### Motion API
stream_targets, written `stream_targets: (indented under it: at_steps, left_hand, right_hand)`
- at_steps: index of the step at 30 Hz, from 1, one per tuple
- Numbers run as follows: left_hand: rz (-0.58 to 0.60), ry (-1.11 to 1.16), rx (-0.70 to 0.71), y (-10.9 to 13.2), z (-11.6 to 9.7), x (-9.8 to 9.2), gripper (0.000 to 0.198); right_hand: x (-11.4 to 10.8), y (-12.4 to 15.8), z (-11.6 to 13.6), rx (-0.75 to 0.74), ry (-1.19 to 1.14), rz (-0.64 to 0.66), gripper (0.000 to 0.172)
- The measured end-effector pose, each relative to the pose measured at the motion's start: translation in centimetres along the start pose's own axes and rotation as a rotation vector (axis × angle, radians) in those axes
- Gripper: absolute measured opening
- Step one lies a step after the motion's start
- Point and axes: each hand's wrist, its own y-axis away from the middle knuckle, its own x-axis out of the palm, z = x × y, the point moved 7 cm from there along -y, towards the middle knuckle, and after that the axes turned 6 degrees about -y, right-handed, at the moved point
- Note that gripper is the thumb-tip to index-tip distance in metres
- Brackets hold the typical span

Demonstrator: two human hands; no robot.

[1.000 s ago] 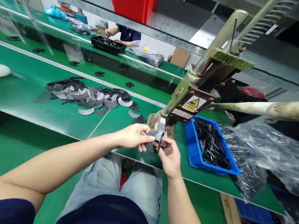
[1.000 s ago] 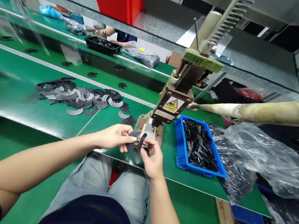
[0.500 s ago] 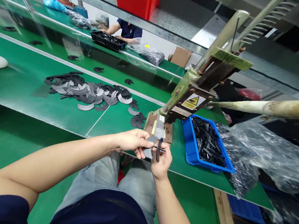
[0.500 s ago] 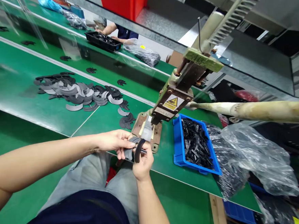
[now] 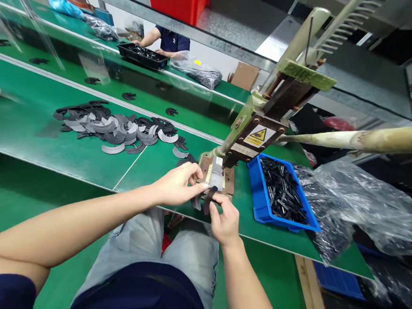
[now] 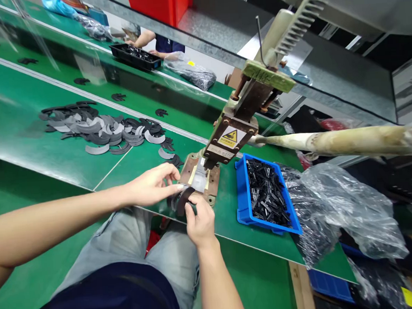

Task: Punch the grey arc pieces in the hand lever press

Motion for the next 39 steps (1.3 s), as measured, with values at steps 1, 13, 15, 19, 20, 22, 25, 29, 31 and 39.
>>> stream_targets:
  at_steps: [1,13,15,19,20,22,25,29,31,39]
  left_hand:
    - [-0.067,-0.097,0.074,0.3,-1.0,-0.3,0.030]
    - [0.121,0.157,-0.051,0.1,1.3,2.8,0.043]
    - [0.310,0.304,-0.081,0.5,1.5,3.9,0.049]
    - [0.250,0.257,-0.093,-1.1,3.4,1.7,0.047]
    - [0.166,0.165,-0.104,-2.2,4.3,0.2,0.045]
    - [0.030,-0.102,-0.136,-5.1,6.0,-2.8,0.039]
    - [-0.092,-0.590,-0.126,-11.4,6.6,-6.7,0.028]
    - [-0.189,-0.892,-0.081,-20.2,4.1,-9.5,0.037]
    - [-0.229,-0.916,-0.081,-22.9,3.0,-10.2,0.049]
    - [-0.291,-0.889,0.093,-17.1,7.1,-8.0,0.038]
  right_hand:
    - [-0.1,-0.1,0.2,-0.019,0.022,0.010,0.017]
    - [-0.4,0.7,1.4,-0.146,0.073,0.013,0.022]
    - [-0.5,0.6,1.2,-0.149,0.066,0.038,0.023]
    - [-2.2,0.7,0.0,-0.090,0.094,0.002,0.036]
    - [-3.1,1.0,-0.5,-0.070,0.107,-0.037,0.036]
    - [-5.0,1.8,-1.3,-0.039,0.134,-0.118,0.030]
    - [-7.9,3.0,-2.3,-0.013,0.188,-0.192,0.023]
    - [-12.3,2.6,-2.9,-0.010,0.304,-0.231,0.022]
    - [-15.3,1.7,-3.5,0.013,0.399,-0.254,0.024]
    - [-24.5,0.1,-12.6,0.357,0.800,0.024,0.065]
